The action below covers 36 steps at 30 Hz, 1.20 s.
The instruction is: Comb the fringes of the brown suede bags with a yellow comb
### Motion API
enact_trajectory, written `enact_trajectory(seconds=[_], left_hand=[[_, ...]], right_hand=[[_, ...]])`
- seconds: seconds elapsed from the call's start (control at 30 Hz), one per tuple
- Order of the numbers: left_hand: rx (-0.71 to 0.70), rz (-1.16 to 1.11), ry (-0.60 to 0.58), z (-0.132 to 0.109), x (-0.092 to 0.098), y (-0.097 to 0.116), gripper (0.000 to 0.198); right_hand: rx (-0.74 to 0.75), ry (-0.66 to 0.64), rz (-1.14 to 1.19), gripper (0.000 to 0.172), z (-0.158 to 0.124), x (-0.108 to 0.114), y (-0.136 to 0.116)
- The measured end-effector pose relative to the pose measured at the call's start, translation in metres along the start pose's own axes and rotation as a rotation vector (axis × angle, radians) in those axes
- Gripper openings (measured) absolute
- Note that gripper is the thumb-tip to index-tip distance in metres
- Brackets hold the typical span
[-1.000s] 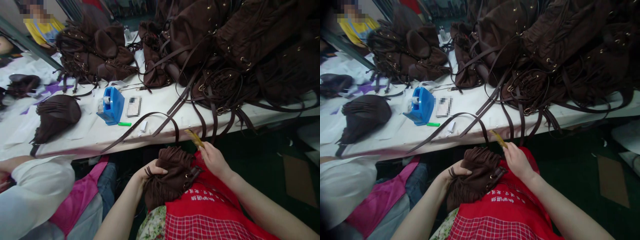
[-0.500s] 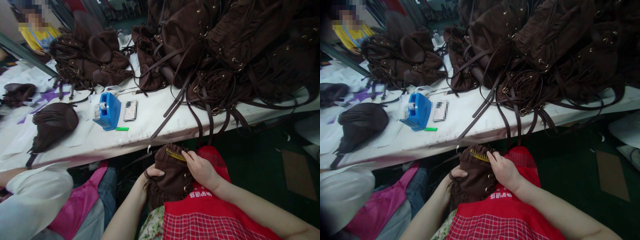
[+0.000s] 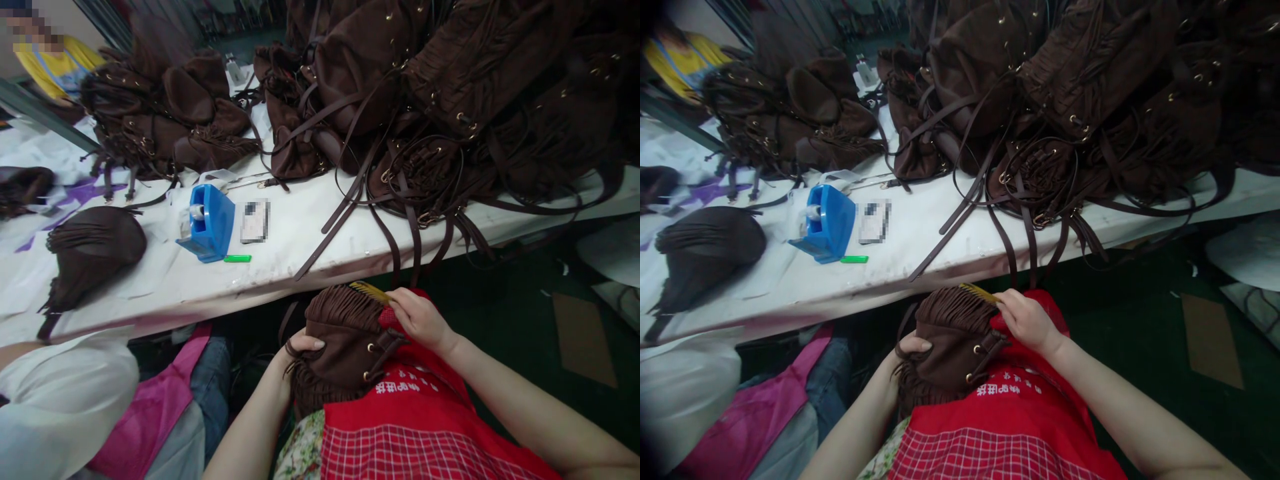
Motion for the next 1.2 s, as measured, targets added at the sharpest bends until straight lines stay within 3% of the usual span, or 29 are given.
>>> enact_trajectory(seconds=[0.1, 0.2, 0.47, 0.6, 0.73, 0.83, 0.93, 1.03, 1.13, 1.2], left_hand=[[-0.031, -0.037, 0.037, -0.001, 0.004, -0.005, 0.047], [-0.048, -0.082, 0.056, -0.007, 0.003, -0.009, 0.048], [-0.050, -0.159, 0.066, -0.017, -0.011, -0.010, 0.063], [-0.075, -0.121, 0.098, -0.018, -0.010, -0.007, 0.056], [-0.084, -0.126, 0.051, -0.019, -0.009, -0.008, 0.055], [-0.101, -0.161, -0.034, -0.021, -0.006, -0.009, 0.052], [-0.114, -0.185, -0.095, -0.020, -0.003, -0.009, 0.052], [-0.114, -0.202, -0.102, -0.018, -0.003, -0.008, 0.055], [-0.112, -0.213, -0.096, -0.017, -0.007, -0.007, 0.058], [-0.109, -0.225, -0.094, -0.017, -0.010, -0.008, 0.060]], right_hand=[[0.084, -0.105, 0.091, 0.029, -0.013, -0.002, -0.024], [0.166, -0.175, 0.065, 0.039, -0.027, -0.012, -0.039], [0.200, -0.031, -0.109, 0.042, -0.033, -0.031, -0.039], [0.140, -0.037, -0.183, 0.040, -0.028, -0.035, -0.029], [0.084, 0.001, -0.373, 0.038, -0.020, -0.040, -0.002], [-0.072, 0.091, -0.474, 0.034, -0.010, -0.034, 0.029], [-0.158, 0.226, -0.344, 0.031, -0.002, -0.017, 0.042], [-0.060, 0.250, -0.062, 0.029, -0.004, -0.001, 0.017], [0.110, 0.085, 0.141, 0.034, -0.017, -0.001, -0.026], [0.177, -0.016, 0.125, 0.039, -0.027, -0.009, -0.041]])
Point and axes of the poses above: each hand's wrist, its own z-axis towards the middle knuckle, its own x-axis out of the back of the hand, y = z × x, the point moved 4 cm from there along z, towards the middle knuckle, and after that the axes turned 13 degrees about y, right-handed, at the moved point
